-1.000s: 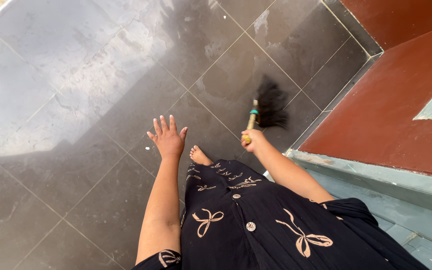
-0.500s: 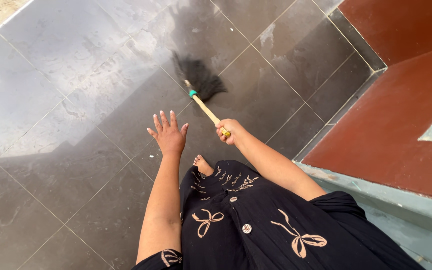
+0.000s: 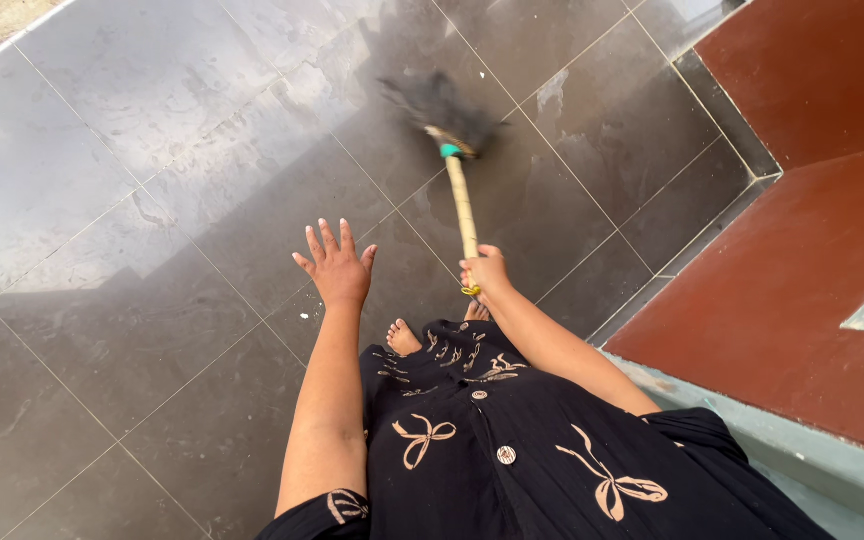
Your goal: The person sweeps a tiled floor using a traditional broom with a wooden handle. They move the broom back and forth across the dark grey tiles, covering the area near a doorway and a wall.
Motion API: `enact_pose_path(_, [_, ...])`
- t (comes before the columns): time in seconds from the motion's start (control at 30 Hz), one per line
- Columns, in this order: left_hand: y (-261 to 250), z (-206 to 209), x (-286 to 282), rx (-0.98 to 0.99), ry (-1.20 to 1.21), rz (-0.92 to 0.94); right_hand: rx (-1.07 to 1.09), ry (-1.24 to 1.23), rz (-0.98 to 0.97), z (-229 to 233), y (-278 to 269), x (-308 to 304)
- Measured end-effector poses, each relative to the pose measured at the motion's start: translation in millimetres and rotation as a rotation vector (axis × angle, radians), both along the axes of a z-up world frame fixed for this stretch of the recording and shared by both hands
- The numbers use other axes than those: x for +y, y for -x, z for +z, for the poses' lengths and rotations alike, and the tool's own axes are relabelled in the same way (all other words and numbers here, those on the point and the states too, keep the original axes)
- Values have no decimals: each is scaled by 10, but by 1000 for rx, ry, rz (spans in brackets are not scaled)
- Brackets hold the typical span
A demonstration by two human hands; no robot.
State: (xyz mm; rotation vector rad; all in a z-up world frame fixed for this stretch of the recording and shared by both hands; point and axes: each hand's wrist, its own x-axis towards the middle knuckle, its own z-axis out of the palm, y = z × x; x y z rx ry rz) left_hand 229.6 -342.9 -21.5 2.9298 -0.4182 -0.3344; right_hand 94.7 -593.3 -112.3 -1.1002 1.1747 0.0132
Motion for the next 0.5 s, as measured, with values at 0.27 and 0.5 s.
enact_pose_path(0.27, [-98,27,-214,5,10,85,145,60,-299,196,79,-958])
enact_pose_path(0.5, [-173,25,-475,-15,13,165,306,-127,-540,579,-65,-2046])
